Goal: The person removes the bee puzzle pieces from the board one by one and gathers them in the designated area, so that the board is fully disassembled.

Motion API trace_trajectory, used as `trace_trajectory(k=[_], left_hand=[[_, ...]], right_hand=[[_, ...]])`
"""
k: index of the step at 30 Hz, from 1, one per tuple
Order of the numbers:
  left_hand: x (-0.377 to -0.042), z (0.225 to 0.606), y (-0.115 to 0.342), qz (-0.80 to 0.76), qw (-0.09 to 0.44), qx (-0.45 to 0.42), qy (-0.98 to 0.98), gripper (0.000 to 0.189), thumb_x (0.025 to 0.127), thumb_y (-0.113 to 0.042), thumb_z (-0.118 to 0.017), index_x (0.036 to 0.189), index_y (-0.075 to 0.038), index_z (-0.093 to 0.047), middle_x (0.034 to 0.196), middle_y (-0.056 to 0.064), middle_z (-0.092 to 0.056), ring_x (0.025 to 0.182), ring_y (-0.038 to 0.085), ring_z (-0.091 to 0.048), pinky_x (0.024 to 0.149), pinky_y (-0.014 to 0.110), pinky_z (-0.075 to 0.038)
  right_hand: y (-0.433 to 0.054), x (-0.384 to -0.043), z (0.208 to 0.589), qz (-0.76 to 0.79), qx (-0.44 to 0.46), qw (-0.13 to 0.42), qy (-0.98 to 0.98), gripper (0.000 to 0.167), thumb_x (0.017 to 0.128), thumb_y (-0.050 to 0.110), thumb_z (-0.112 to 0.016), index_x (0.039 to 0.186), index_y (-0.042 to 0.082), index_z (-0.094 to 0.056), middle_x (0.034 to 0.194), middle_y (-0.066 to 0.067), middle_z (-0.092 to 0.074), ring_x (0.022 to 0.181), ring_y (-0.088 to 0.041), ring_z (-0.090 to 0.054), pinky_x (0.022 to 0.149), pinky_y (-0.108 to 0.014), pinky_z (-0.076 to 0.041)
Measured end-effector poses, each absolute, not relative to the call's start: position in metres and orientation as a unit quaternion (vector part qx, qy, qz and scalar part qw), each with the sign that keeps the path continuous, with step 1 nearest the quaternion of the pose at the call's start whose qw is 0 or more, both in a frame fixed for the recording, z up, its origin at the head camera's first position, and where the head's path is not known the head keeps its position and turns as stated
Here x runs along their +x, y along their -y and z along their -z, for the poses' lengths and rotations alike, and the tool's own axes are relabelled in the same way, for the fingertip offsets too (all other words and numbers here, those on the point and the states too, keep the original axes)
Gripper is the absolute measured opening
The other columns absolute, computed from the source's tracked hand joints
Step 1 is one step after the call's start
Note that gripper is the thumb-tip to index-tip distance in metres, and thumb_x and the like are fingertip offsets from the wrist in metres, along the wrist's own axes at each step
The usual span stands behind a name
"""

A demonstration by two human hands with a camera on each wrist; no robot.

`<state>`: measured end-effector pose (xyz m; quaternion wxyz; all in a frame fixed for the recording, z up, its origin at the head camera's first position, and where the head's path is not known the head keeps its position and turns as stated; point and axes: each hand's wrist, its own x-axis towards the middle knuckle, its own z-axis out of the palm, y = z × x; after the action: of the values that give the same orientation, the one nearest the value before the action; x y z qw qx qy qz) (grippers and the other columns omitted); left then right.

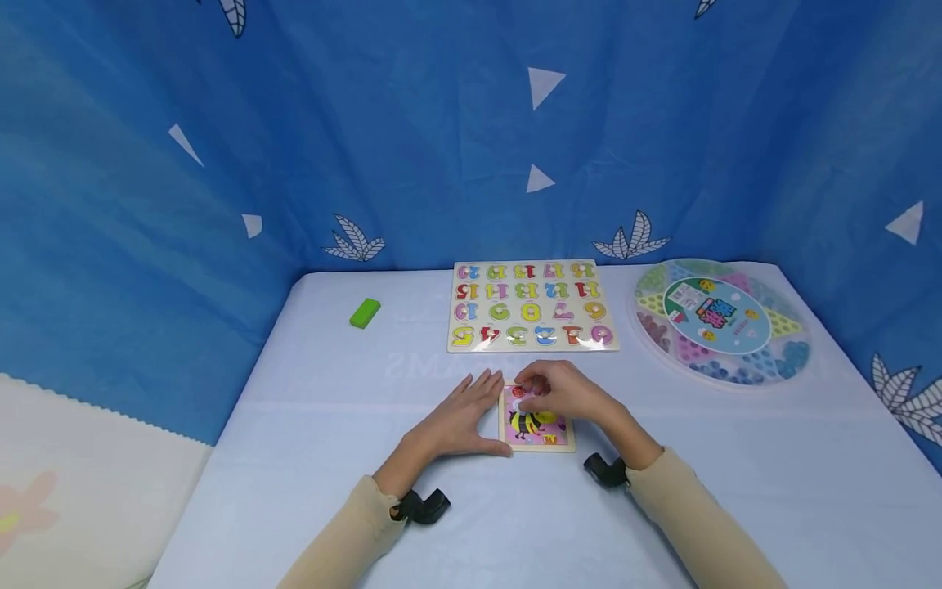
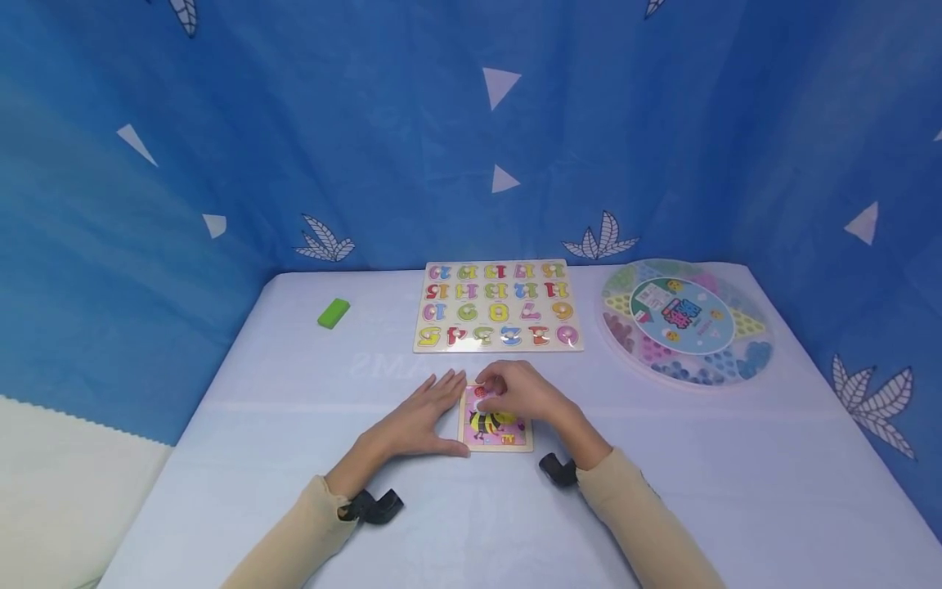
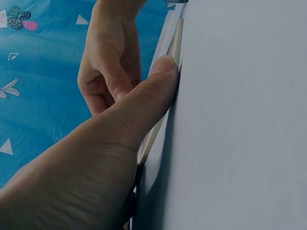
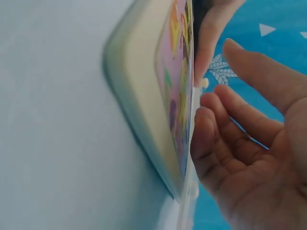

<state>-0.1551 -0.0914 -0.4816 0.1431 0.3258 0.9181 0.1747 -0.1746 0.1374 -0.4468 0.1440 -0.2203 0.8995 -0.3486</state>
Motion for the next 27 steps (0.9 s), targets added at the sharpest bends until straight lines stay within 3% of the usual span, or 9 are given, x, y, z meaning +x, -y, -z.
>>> trace_trajectory(k=[27], left_hand=[[-0.155,0.484,0.091,-0.169,0.138,0.321,-0.922,0.107,0.079,-0.072,-0.060,0.156,-0.013,-0.018,0.165,-0.002,-0.012,0.154,0.015,-0.005,0.127,0.039,-0.007]], right_hand=[[-0.127,-0.188,0.455,0.318,-0.216,0.147,-0.911,0.030,0.079,0.026,-0.082,0.103,0.013,-0.073,0.089,0.005,-0.062,0.076,-0.010,-0.053,0.067,-0.020,-0.049]])
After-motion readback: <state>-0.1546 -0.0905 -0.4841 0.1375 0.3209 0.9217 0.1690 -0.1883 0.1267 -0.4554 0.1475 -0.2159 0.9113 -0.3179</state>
